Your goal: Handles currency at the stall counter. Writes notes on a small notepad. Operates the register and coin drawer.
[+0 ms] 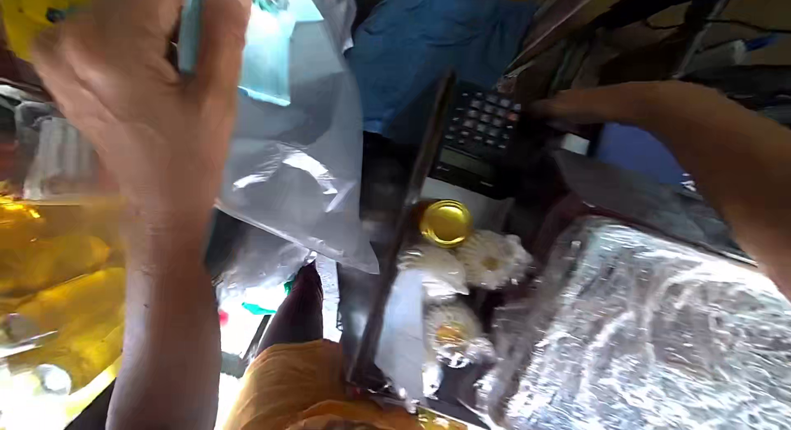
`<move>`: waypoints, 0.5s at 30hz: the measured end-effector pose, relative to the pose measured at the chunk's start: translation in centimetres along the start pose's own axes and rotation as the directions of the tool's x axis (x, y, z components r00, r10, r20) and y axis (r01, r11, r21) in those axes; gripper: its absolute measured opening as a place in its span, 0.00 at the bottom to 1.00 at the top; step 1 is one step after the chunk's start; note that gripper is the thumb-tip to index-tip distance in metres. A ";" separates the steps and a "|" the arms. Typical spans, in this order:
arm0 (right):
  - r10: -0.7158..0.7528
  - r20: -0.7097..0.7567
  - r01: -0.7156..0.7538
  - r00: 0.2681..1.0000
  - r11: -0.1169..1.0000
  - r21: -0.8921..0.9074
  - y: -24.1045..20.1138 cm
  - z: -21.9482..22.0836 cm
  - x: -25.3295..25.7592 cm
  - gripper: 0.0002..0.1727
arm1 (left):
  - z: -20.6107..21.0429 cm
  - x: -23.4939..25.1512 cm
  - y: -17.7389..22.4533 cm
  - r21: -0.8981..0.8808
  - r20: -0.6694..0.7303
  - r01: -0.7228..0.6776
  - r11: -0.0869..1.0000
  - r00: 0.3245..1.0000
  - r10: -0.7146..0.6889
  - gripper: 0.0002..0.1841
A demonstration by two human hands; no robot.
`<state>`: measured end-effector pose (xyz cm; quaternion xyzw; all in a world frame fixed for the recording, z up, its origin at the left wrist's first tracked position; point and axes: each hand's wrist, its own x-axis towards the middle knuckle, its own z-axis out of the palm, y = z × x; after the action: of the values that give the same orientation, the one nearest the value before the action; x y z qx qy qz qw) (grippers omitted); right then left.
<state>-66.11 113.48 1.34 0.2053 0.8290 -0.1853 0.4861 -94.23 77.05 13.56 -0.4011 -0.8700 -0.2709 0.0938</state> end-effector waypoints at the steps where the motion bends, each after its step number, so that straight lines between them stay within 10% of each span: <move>1: -0.007 0.017 0.007 1.000 1.000 -0.008 -0.2 0.0 0.4 0.18 | -1.2 0.5 -2.2 -0.002 -0.005 -0.001 1.000 1.000 0.001 0.19; 6: 0.182 0.117 -0.196 0.976 0.972 0.129 -5.1 -1.6 -1.5 0.20 | -3.2 0.3 -9.4 0.057 0.008 0.121 0.991 0.993 -0.121 0.25; 15: -0.018 -0.011 0.018 1.000 0.998 0.056 -2.2 -0.5 -1.3 0.15 | 3.9 -8.7 -7.8 -0.012 0.389 -0.232 0.973 0.895 0.218 0.20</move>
<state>-67.05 111.64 2.90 0.2124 0.8279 -0.2119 0.4739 -94.11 69.47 3.88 -0.5429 -0.8236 -0.1583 -0.0426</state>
